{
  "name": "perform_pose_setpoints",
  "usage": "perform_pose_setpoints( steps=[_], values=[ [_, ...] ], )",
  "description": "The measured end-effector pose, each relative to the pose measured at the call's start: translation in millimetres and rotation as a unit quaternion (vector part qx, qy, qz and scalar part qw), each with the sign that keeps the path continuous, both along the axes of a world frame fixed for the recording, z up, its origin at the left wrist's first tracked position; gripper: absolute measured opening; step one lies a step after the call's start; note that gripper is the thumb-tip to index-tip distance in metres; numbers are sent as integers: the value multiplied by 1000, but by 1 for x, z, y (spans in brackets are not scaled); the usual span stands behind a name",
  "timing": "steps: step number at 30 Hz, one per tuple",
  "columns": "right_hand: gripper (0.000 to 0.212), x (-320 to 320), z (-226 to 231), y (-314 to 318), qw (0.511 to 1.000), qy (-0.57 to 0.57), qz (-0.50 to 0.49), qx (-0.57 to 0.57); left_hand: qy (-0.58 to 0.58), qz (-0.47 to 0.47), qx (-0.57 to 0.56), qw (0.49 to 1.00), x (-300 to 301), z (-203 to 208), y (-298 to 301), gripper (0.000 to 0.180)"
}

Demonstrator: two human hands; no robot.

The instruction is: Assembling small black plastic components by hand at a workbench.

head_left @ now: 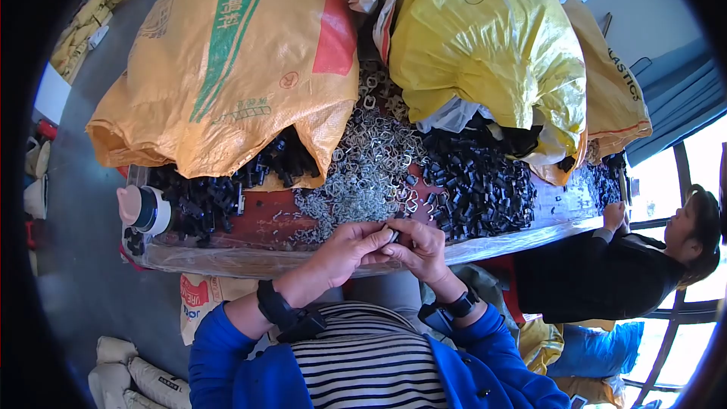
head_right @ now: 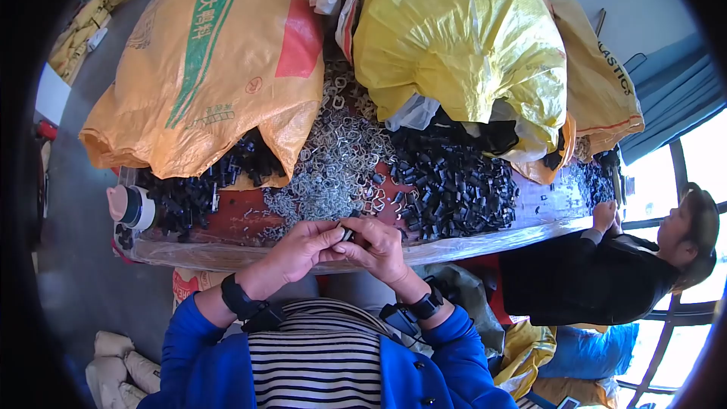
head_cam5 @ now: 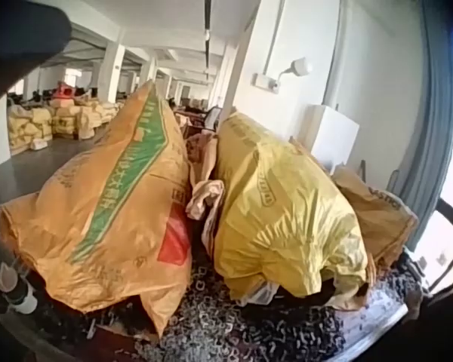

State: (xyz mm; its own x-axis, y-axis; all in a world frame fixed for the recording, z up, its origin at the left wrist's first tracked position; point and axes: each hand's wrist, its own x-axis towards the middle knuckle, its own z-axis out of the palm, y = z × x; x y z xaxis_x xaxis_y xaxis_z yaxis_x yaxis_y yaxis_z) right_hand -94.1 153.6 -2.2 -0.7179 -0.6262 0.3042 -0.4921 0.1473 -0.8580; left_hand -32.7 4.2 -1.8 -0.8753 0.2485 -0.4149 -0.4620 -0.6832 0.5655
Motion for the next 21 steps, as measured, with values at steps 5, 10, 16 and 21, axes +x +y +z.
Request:
perform_pose_setpoints(
  steps=[5,10,16,21],
  values=[
    [18,-50,6,12,974,133,-172,60,18,-1,-32,999,-14,-8,-12,22],
    [17,-181,-3,39,885,244,-333,215,44,8,-105,993,-18,-14,-23,22],
    [40,-242,-53,43,792,307,-335,409,57,22,-117,991,-15,0,-19,20],
    [37,-202,-20,55,837,209,-352,363,42,57,-90,993,1,1,-23,19]
  ],
)
